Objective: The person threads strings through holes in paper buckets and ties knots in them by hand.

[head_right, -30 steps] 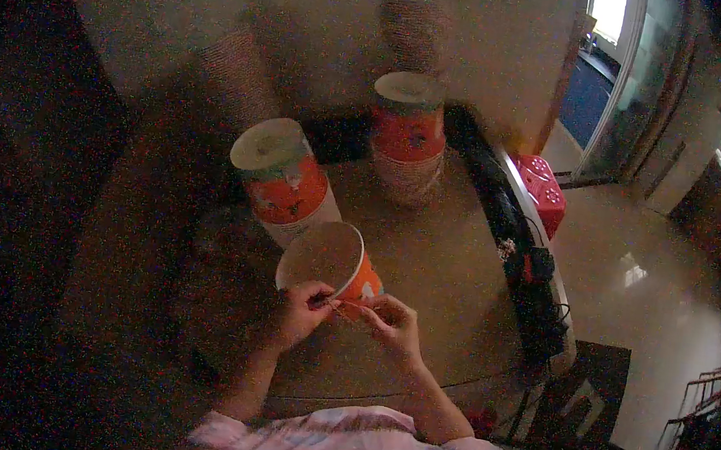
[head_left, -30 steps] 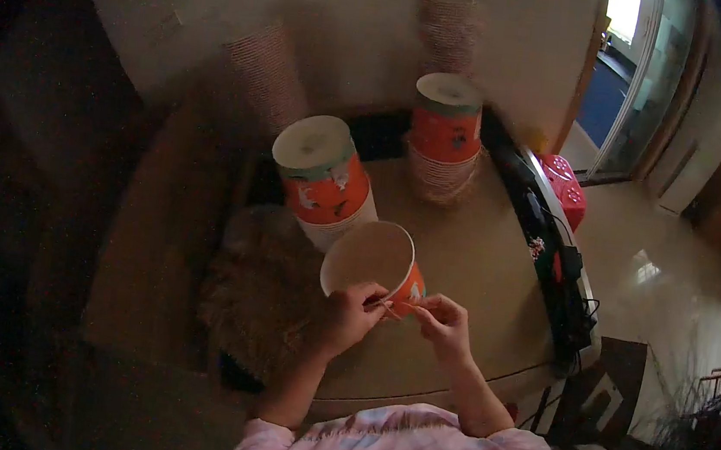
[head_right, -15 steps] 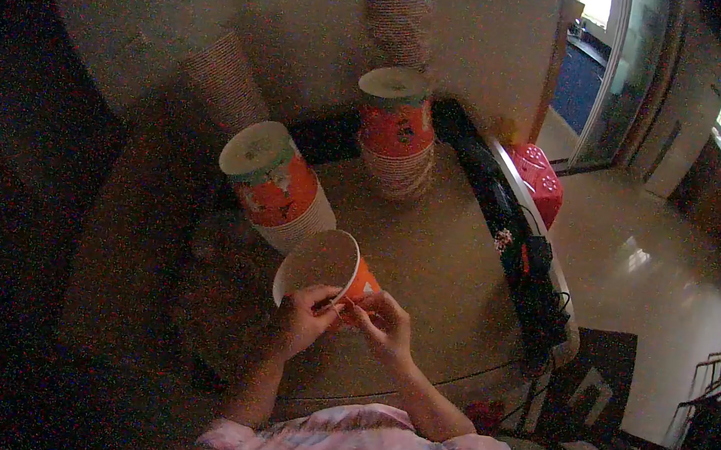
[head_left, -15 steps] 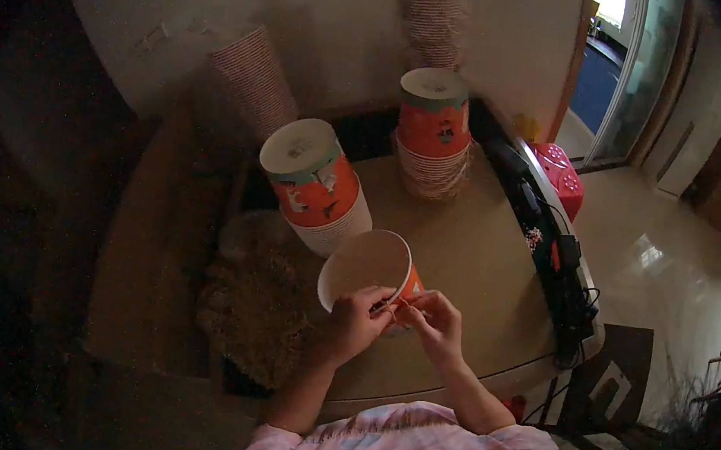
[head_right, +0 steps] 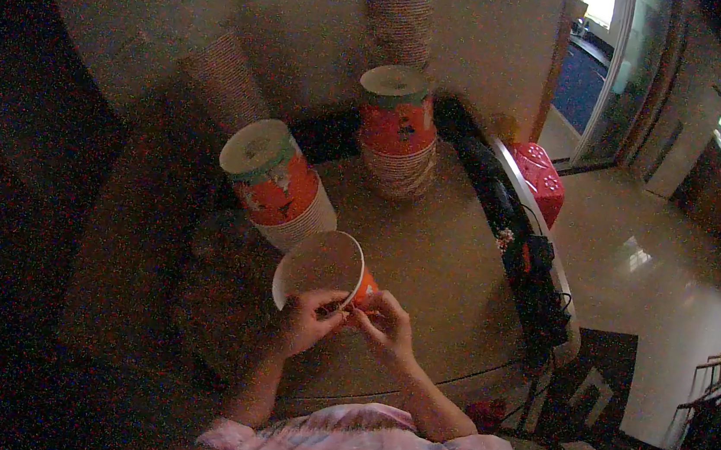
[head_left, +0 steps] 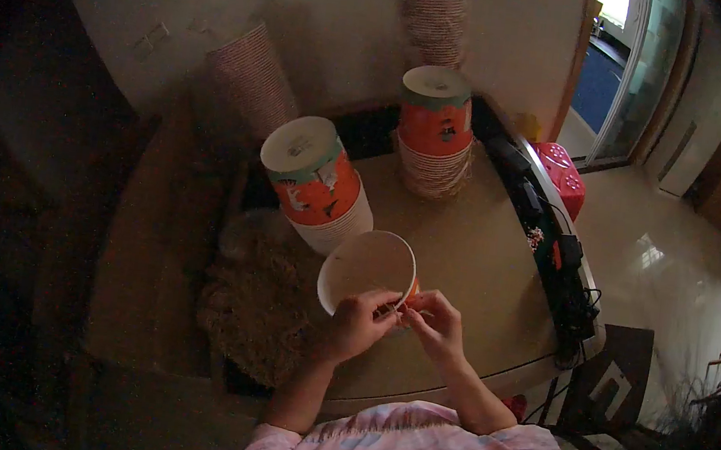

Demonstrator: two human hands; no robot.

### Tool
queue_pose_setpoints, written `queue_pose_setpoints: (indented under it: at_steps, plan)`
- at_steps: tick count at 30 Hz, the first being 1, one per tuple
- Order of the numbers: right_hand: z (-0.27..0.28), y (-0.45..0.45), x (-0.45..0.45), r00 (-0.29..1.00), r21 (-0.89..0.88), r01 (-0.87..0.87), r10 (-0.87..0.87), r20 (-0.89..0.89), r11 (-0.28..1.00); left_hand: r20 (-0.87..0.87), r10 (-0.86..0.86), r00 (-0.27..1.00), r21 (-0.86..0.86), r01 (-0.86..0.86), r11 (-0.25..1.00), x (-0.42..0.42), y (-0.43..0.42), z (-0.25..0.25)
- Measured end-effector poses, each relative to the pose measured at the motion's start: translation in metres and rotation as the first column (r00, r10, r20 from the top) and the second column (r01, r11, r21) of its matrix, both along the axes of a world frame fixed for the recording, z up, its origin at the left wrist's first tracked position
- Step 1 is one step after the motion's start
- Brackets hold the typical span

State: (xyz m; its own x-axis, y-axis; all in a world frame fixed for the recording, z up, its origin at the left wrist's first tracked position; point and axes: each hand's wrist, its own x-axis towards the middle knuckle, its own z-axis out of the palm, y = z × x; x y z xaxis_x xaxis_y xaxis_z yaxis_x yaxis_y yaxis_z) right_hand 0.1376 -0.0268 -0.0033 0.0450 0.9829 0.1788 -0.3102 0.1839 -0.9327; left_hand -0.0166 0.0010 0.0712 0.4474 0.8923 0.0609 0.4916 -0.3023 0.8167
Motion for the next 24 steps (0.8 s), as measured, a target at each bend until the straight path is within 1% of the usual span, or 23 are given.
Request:
queue_pose_setpoints:
  at_steps: [2,5,8,11,14,17,20,23,24]
  plan:
    - [0.000,-0.002,0.003,0.999,-0.018,0.000,0.001,0.039,1.000,-0.005,-0.044,0.999,-0.130,0.043,0.991,-0.002,0.002,-0.002]
    - [-0.007,-0.002,0.007,0.993,-0.075,-0.029,0.037,0.115,0.997,0.101,-0.012,0.995,-0.138,0.025,0.990,-0.006,0.008,-0.026]
    - [-0.020,0.000,0.007,0.993,-0.101,-0.037,0.048,0.112,0.994,-0.010,-0.015,1.000,-0.121,0.014,0.993,-0.006,0.010,-0.027]
    - [-0.026,0.002,0.007,0.988,-0.111,-0.026,0.043,0.151,0.993,-0.006,0.004,1.000,-0.070,-0.005,0.998,-0.006,0.014,-0.049]
    - [-0.027,0.004,0.007,0.987,-0.155,-0.031,0.054,0.152,0.987,-0.087,0.003,0.996,-0.102,-0.012,0.995,-0.003,0.012,-0.036]
    - [-0.027,0.005,0.008,0.983,-0.152,-0.041,0.067,0.171,0.988,-0.143,0.029,0.989,-0.052,-0.037,0.998,0.001,0.010,-0.032]
    - [-0.026,0.006,0.007,0.987,-0.168,-0.045,0.070,0.145,0.985,-0.124,0.036,0.992,0.029,-0.032,0.999,0.002,0.010,-0.036]
    - [-0.024,0.006,0.007,0.988,-0.137,-0.031,0.051,0.145,0.990,-0.076,0.075,0.994,0.054,-0.071,0.996,0.002,0.011,-0.040]
    - [-0.020,0.007,0.005,0.989,-0.093,0.032,-0.018,0.144,0.995,-0.050,0.093,0.994,0.078,-0.089,0.993,0.002,0.010,-0.040]
